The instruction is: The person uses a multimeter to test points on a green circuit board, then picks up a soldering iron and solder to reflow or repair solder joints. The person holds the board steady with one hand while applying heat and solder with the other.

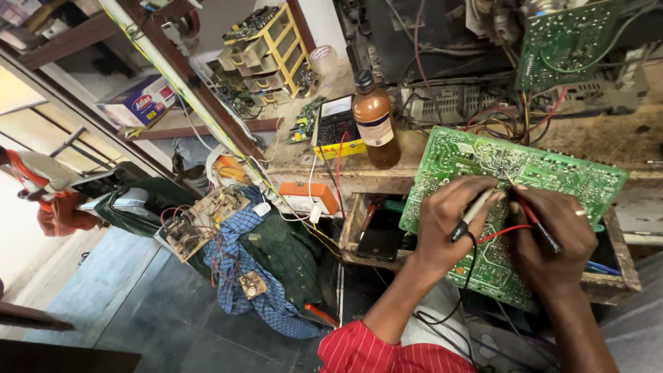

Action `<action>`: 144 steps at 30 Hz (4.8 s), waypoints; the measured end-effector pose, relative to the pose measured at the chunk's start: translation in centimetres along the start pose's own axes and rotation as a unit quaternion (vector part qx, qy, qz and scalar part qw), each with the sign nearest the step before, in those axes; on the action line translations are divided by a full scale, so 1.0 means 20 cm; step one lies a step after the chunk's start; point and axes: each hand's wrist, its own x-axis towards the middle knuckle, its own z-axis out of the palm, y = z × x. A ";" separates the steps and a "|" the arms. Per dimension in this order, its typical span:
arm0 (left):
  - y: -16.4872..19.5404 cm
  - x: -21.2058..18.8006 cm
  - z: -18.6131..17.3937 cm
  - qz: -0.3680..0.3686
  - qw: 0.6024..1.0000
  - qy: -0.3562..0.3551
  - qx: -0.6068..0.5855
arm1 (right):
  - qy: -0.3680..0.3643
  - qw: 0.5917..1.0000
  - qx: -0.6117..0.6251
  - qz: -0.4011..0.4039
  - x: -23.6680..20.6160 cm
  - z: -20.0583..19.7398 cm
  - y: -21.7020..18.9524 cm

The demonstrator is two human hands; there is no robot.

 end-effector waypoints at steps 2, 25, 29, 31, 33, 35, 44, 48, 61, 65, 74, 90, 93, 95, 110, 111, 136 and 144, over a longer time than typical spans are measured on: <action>-0.01 0.01 0.00 -0.008 1.000 0.001 -0.001 | -0.001 1.000 -0.004 0.000 0.00 0.01 0.01; -0.02 0.01 0.02 -0.013 1.000 0.005 -0.002 | -0.008 1.000 -0.004 0.004 0.00 0.01 0.04; -0.04 0.01 0.02 -0.009 1.000 0.004 0.001 | -0.012 1.000 -0.007 0.007 0.00 0.02 0.06; -0.04 0.01 0.02 -0.004 1.000 0.004 -0.003 | -0.014 1.000 -0.007 0.007 -0.01 0.02 0.06; -0.05 0.01 0.02 -0.001 1.000 0.005 -0.008 | -0.013 1.000 -0.004 0.007 -0.01 0.02 0.07; -0.05 0.01 0.02 0.005 1.000 0.007 -0.010 | -0.013 1.000 -0.001 0.007 -0.02 0.02 0.08; -0.16 -0.02 -0.08 0.043 0.997 0.055 0.029 | 0.013 0.999 0.032 0.026 -0.06 0.03 0.12; -0.39 0.09 -0.41 -0.031 0.963 0.222 0.153 | 0.006 1.000 0.021 0.008 -0.07 0.03 0.14; -0.85 0.39 -0.79 0.014 0.935 0.189 0.300 | -0.004 1.000 -0.003 0.000 -0.10 0.04 0.13; -0.88 0.38 -0.79 -0.026 0.944 0.186 0.271 | -0.012 1.000 -0.009 0.005 -0.12 0.05 0.16; -0.80 0.38 -0.76 -0.078 0.953 0.146 0.255 | 0.014 1.000 0.024 -0.006 -0.03 0.01 0.13; -0.09 0.03 -0.01 0.052 0.998 0.012 0.012 | 0.019 0.999 0.027 0.010 0.03 -0.04 0.09; -0.04 0.06 0.04 0.057 0.998 -0.005 0.003 | 0.020 0.999 0.026 0.002 0.04 -0.04 0.09; -0.04 0.07 0.06 0.064 0.998 -0.013 0.009 | 0.016 0.999 0.030 0.013 0.05 -0.05 0.10; -0.04 0.09 0.09 0.057 0.997 -0.019 0.045 | -0.001 1.000 0.016 0.002 0.05 -0.06 0.09; -0.03 0.08 0.09 0.054 0.997 -0.019 0.045 | -0.001 1.000 0.020 0.004 0.05 -0.06 0.08; -0.04 0.07 0.08 0.060 0.997 -0.022 0.052 | -0.005 1.000 0.016 0.001 0.05 -0.05 0.08; -0.03 0.07 0.06 0.060 0.997 -0.032 0.040 | -0.004 1.000 0.015 -0.001 0.04 -0.05 0.08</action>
